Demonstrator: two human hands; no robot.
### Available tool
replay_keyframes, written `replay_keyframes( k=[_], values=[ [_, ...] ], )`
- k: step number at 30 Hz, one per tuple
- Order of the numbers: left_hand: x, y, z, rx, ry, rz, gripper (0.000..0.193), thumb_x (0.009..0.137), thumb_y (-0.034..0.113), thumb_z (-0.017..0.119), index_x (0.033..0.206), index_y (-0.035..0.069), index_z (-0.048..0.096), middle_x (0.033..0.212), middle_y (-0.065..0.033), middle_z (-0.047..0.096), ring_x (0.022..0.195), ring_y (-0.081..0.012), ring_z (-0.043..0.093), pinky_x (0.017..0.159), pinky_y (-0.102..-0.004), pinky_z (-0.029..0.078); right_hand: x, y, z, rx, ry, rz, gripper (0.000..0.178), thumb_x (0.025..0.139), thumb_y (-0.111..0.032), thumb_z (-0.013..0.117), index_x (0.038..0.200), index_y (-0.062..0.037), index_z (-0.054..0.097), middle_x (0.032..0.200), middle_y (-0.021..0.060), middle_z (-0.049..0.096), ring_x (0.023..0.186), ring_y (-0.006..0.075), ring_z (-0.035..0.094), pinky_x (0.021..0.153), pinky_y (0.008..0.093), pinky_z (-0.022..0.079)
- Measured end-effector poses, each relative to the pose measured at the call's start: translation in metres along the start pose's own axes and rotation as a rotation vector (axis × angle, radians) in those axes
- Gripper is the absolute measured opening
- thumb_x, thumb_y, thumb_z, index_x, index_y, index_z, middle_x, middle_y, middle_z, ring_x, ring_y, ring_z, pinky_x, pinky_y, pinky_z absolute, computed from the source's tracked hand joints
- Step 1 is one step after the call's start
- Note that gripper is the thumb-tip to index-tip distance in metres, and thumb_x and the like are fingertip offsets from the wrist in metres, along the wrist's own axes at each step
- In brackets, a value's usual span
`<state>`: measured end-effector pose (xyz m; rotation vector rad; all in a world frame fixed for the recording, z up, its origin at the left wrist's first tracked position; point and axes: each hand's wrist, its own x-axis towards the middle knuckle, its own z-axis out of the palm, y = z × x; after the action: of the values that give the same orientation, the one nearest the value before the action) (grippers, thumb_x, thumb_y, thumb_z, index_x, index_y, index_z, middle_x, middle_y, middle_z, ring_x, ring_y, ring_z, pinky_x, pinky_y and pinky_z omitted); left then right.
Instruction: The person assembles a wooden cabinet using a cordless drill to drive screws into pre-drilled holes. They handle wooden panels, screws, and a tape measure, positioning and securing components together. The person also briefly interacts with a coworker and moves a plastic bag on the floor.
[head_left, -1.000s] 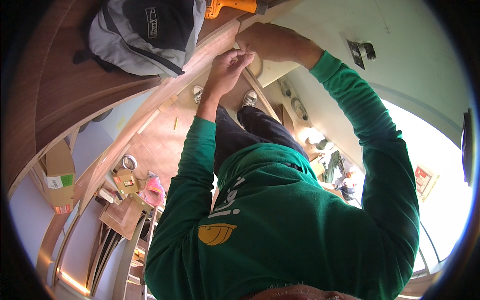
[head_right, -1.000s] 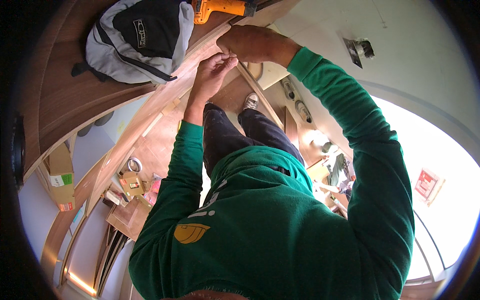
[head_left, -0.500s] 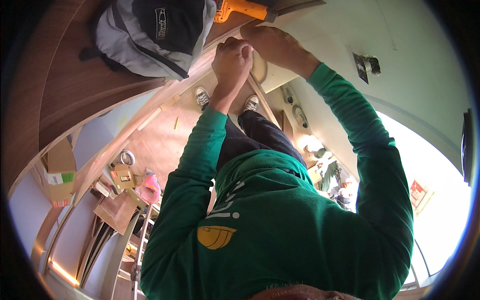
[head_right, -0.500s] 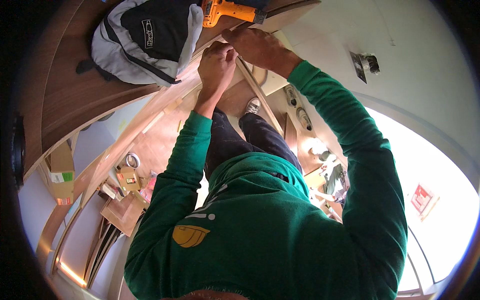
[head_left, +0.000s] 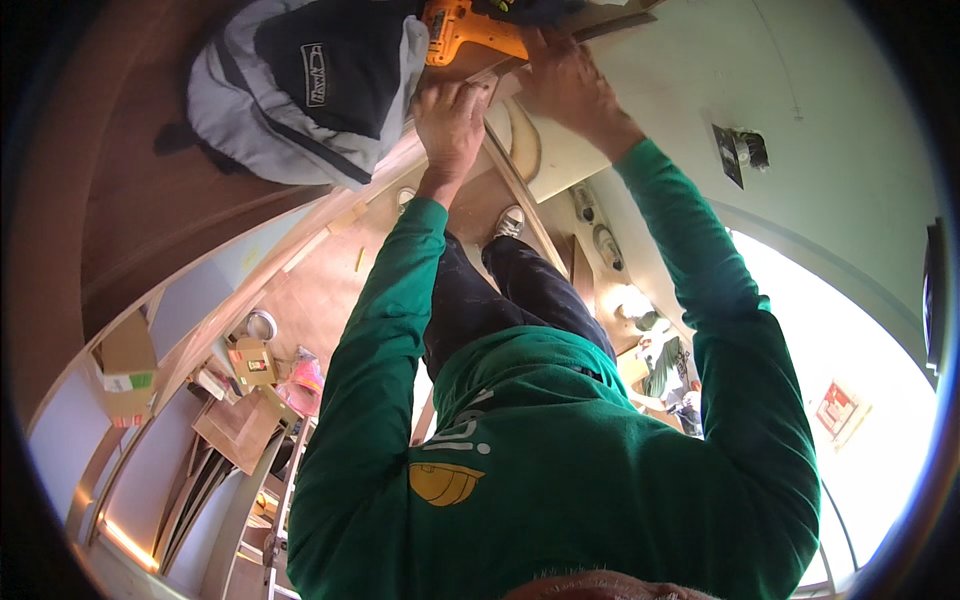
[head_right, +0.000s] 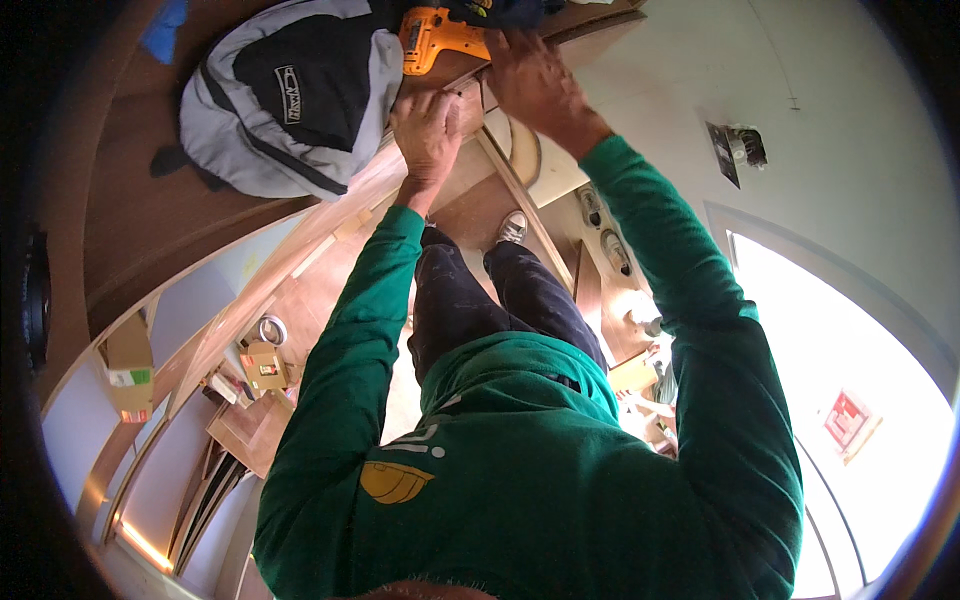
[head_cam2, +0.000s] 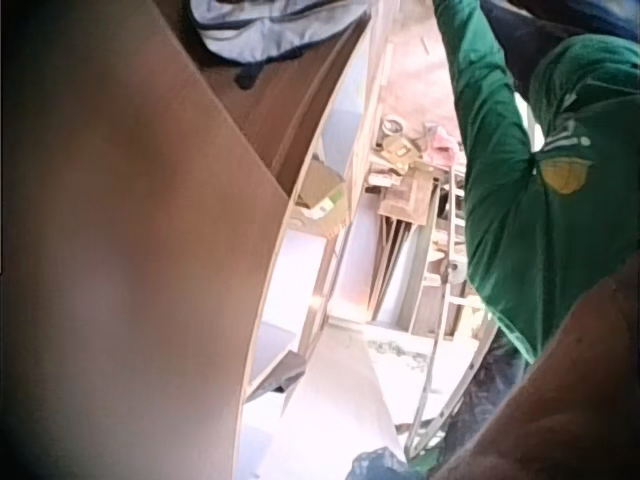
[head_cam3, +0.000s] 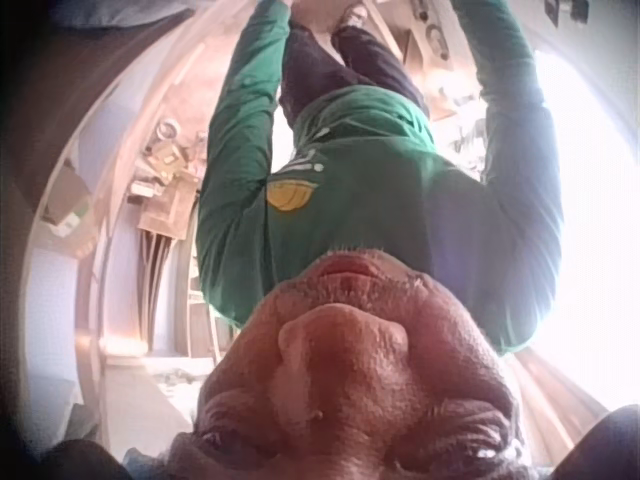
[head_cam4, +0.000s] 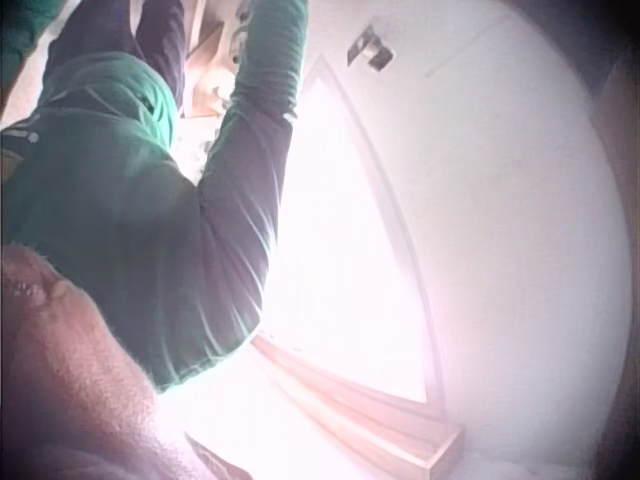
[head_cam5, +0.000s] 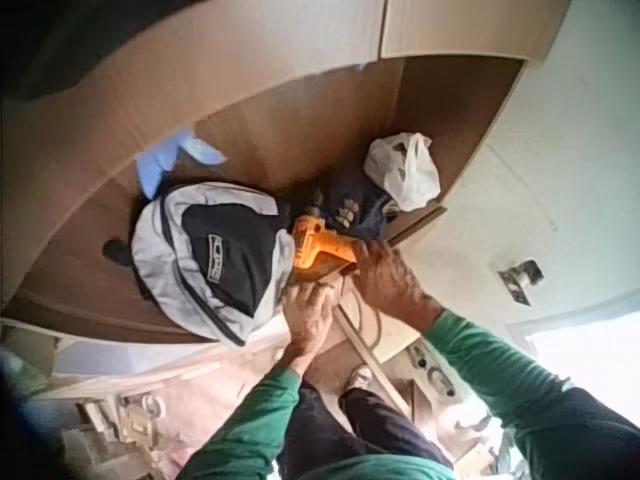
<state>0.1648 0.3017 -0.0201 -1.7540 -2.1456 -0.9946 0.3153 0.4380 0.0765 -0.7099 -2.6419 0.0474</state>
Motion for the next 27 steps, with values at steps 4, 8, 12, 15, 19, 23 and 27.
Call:
replay_keyframes(
  k=[4,8,12,15,19,23,27],
  values=[
    [-0.005,0.003,0.030,0.044,0.077,-0.170,0.021,0.081,0.018,0.076,0.100,0.027,0.076,0.110,0.0057,0.060,0.108,-0.0276,0.051,0.093,-0.0470,0.034,0.010,0.030,0.037,-0.201,-0.321,0.063,0.076,0.094,-0.036,0.068,0.149,0.0090,0.041,0.145,0.0337,0.052,0.133,0.0467,0.054,0.106,0.0610,0.046],
    [-0.007,-0.002,0.048,0.026,0.103,-0.134,0.018,0.080,0.018,0.077,0.095,0.027,0.077,0.111,0.0060,0.061,0.108,-0.0278,0.051,0.094,-0.0470,0.034,0.034,0.025,0.055,-0.082,-0.395,0.082,0.061,0.095,-0.027,0.065,0.142,0.0075,0.047,0.133,0.0292,0.061,0.127,0.0447,0.058,0.099,0.0579,0.052],
    [-0.003,-0.002,0.051,0.002,0.109,-0.123,0.020,0.078,0.016,0.077,0.094,0.028,0.078,0.109,0.0070,0.062,0.111,-0.0281,0.051,0.094,-0.0480,0.034,0.042,0.028,0.052,0.073,-0.360,0.098,0.055,0.092,-0.023,0.066,0.135,0.0075,0.051,0.124,0.0301,0.065,0.115,0.0451,0.065,0.089,0.0530,0.057],
    [-0.005,-0.002,0.058,0.022,0.134,-0.123,0.022,0.077,0.015,0.078,0.094,0.029,0.078,0.108,0.0074,0.062,0.110,-0.0281,0.051,0.094,-0.0486,0.034,0.038,0.029,0.031,0.237,-0.314,0.126,0.049,0.089,-0.022,0.067,0.127,0.0083,0.057,0.112,0.0303,0.069,0.104,0.0436,0.070,0.085,0.0498,0.058],
    [-0.008,-0.005,0.067,0.035,0.153,-0.122,0.023,0.077,0.015,0.078,0.093,0.032,0.078,0.107,0.0086,0.062,0.109,-0.0276,0.052,0.094,-0.0486,0.034,-0.011,0.018,0.001,0.769,-0.054,0.339,0.042,0.091,-0.014,0.070,0.129,-0.0026,0.057,0.106,0.0157,0.070,0.094,0.0275,0.070,0.080,0.0393,0.058],
    [-0.012,-0.010,0.070,0.024,0.172,-0.104,0.025,0.078,0.015,0.077,0.095,0.033,0.078,0.107,0.0091,0.062,0.109,-0.0272,0.052,0.094,-0.0481,0.034,-0.045,0.008,-0.065,0.983,-0.111,0.577,0.032,0.089,-0.014,0.069,0.118,-0.0040,0.062,0.099,0.0069,0.069,0.084,0.0169,0.068,0.077,0.0311,0.056],
    [-0.010,-0.008,0.069,0.007,0.171,-0.112,0.025,0.079,0.015,0.076,0.098,0.033,0.077,0.108,0.0091,0.062,0.109,-0.0272,0.053,0.093,-0.0478,0.035,-0.054,-0.010,-0.103,0.979,-0.089,0.713,0.029,0.092,-0.020,0.069,0.113,-0.0010,0.066,0.093,0.0081,0.071,0.084,0.0181,0.070,0.074,0.0328,0.057]
  ],
)
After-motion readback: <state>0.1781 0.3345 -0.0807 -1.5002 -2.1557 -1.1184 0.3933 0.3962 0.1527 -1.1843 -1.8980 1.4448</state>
